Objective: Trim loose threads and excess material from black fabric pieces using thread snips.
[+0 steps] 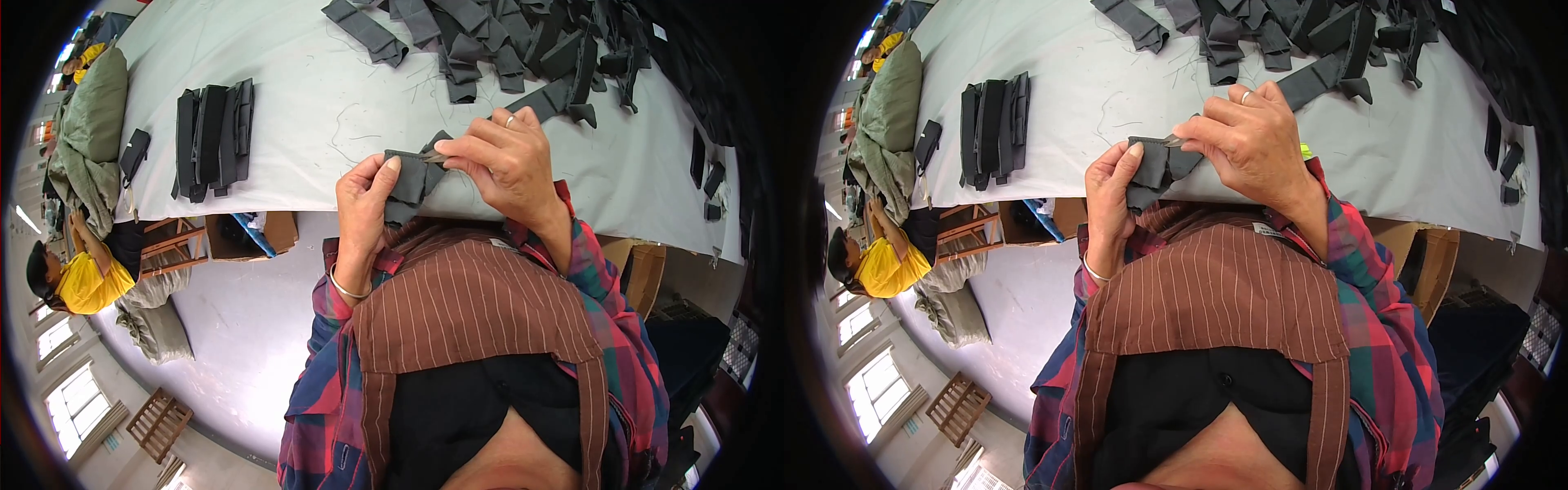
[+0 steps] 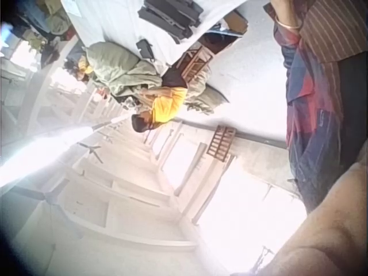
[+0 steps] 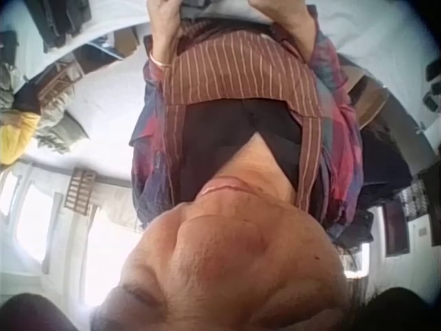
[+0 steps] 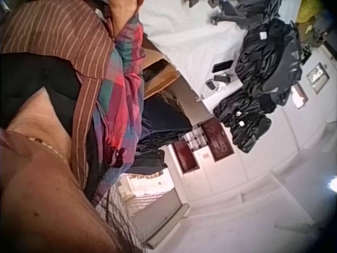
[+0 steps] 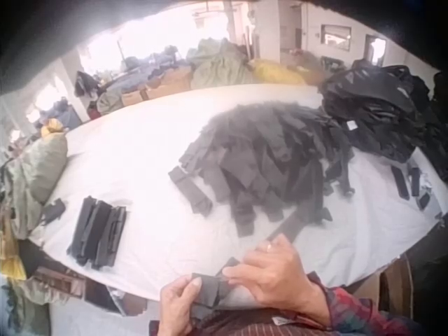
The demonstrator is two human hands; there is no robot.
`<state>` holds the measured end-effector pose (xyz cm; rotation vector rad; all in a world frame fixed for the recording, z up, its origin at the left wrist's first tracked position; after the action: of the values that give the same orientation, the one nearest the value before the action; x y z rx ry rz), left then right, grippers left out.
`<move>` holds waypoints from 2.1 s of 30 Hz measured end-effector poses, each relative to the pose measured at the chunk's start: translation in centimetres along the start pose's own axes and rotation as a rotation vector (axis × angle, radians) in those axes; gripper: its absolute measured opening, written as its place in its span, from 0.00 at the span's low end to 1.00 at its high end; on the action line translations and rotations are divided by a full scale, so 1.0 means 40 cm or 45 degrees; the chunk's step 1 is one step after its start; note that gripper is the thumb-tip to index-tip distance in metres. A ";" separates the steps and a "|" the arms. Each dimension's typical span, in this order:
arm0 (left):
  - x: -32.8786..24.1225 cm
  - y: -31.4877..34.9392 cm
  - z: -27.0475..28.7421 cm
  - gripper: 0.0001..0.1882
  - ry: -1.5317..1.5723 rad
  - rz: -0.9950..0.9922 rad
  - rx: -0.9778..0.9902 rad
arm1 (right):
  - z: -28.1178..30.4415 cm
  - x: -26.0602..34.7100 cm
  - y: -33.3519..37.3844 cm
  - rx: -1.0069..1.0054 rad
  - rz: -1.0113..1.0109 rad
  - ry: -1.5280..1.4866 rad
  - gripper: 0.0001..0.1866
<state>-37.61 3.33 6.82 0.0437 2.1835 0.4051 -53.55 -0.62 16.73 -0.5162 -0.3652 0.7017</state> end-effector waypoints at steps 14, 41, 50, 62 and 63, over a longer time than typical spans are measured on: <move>0.004 0.002 0.003 0.09 -0.009 0.021 0.004 | -0.007 0.005 0.002 0.014 0.026 -0.007 0.10; -0.025 0.027 -0.046 0.04 0.014 -0.083 0.123 | -0.054 -0.062 0.046 0.152 -0.638 -0.835 0.07; -0.038 0.035 -0.049 0.14 -0.292 -0.455 0.332 | -0.096 -0.028 0.099 0.317 -0.719 -1.149 0.09; -0.038 0.039 -0.044 0.15 -0.466 -0.613 0.276 | -0.055 0.006 0.100 0.474 -0.371 -0.654 0.07; -0.039 0.039 -0.041 0.15 -0.452 -0.618 0.257 | -0.059 0.010 0.102 0.523 -0.335 -0.635 0.07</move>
<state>-38.14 4.07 9.43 -0.2784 1.7978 -0.0950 -54.24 1.53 12.58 0.1058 -0.7210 0.6214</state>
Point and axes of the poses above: each hand's wrist, its own y-axis away from the middle knuckle, its own z-axis out of the back of the hand, x = y × z, the point moved 8 cm from there along -y, towards the middle knuckle, and after that the axes turned 15 degrees about y, right-handed, at the moved point
